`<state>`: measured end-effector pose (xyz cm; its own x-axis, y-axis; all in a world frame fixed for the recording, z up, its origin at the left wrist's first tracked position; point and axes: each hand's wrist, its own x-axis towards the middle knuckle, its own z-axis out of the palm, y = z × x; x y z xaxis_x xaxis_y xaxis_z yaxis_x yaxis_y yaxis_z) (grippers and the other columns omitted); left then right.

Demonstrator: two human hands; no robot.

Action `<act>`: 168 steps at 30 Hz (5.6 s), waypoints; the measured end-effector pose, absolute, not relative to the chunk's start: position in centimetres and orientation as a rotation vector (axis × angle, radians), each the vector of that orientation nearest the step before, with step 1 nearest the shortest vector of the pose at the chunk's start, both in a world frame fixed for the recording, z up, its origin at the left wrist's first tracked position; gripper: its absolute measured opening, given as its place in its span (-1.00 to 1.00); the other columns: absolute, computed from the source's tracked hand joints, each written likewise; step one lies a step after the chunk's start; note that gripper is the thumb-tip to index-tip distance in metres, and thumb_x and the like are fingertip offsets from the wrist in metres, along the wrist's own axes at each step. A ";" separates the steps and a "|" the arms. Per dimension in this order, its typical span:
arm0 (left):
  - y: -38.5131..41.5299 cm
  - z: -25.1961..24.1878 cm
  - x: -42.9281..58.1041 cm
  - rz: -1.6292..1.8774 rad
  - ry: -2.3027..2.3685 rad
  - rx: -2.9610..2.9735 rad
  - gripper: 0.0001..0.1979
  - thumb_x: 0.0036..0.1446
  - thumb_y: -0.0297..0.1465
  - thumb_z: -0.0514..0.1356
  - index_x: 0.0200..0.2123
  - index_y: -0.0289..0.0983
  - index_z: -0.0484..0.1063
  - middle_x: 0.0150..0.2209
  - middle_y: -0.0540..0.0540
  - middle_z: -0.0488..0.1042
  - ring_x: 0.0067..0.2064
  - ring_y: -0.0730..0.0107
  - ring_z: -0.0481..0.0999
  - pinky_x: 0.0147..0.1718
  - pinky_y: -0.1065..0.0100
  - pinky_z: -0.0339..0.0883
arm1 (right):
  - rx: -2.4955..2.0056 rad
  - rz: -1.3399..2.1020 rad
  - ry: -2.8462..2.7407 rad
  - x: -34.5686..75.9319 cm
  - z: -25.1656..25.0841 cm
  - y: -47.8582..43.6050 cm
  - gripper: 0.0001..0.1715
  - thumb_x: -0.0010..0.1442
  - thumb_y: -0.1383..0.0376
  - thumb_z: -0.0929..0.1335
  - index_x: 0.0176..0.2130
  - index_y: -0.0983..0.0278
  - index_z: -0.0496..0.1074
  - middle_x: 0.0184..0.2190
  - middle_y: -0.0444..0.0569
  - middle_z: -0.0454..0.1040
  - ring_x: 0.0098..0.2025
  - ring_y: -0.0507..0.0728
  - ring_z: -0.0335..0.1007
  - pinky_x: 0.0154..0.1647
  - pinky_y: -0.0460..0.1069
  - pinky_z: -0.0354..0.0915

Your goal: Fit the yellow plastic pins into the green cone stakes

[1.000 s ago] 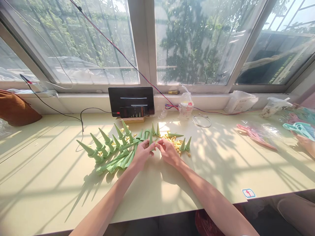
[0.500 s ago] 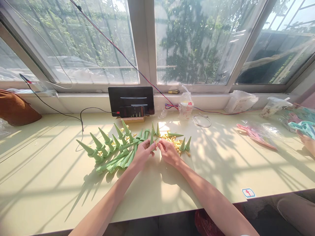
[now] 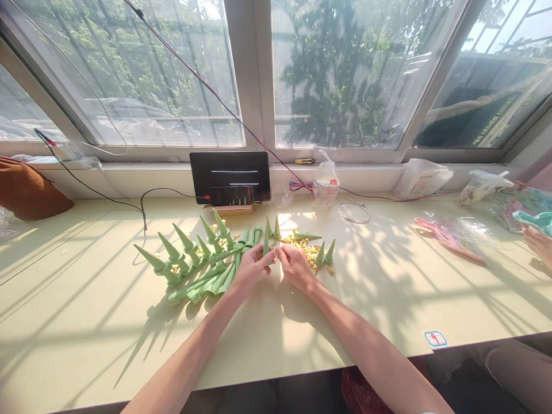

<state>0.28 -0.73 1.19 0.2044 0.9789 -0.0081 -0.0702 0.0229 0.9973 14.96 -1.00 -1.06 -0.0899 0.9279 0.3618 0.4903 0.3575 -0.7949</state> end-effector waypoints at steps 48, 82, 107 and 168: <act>-0.2 0.5 0.1 1.170 1.017 1.169 -0.63 -0.07 -0.09 0.38 -0.41 -0.30 0.51 -0.40 -0.05 0.46 -0.49 0.56 0.22 -0.56 0.48 0.13 | -1.124 0.781 -1.692 14.8 -0.8 -1.1 -0.84 0.29 0.19 0.25 -0.31 0.21 0.29 -0.37 -0.08 0.49 -0.33 0.14 0.52 -0.40 -0.04 0.24; -0.4 0.5 0.3 1.173 1.090 1.227 -0.66 0.02 -0.12 0.31 -0.33 -0.31 0.54 -0.44 -0.06 0.49 -0.55 0.57 0.24 -0.57 0.45 0.17 | -1.194 0.781 -1.696 15.0 -0.8 -1.1 -0.84 0.29 0.21 0.27 -0.31 0.22 0.33 -0.38 -0.06 0.57 -0.31 0.13 0.54 -0.33 -0.03 0.31; -0.5 0.4 0.4 1.180 1.098 1.224 -0.67 0.03 -0.14 0.30 -0.27 -0.28 0.55 -0.46 -0.02 0.48 -0.58 0.57 0.24 -0.56 0.43 0.18 | -1.192 0.797 -1.683 15.0 -1.0 -1.0 -0.82 0.28 0.19 0.28 -0.32 0.22 0.35 -0.38 -0.08 0.57 -0.32 0.11 0.53 -0.31 -0.03 0.32; -1.9 -0.5 1.5 1.024 1.367 2.074 -0.84 0.13 -0.41 0.13 -0.50 -0.25 0.36 -0.48 -0.01 0.42 -0.43 0.41 0.38 -0.44 0.40 0.16 | -1.267 0.262 -1.446 15.6 -2.0 -0.9 -0.69 0.36 0.10 0.22 -0.32 0.24 0.32 -0.49 -0.12 0.37 -0.52 0.06 0.27 -0.45 -0.05 0.24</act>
<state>1.52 -1.87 -0.48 0.2325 0.9131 0.3349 0.5781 -0.4067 0.7074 15.59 -0.93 -2.03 0.2189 0.7883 0.5750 0.5364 0.3950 -0.7458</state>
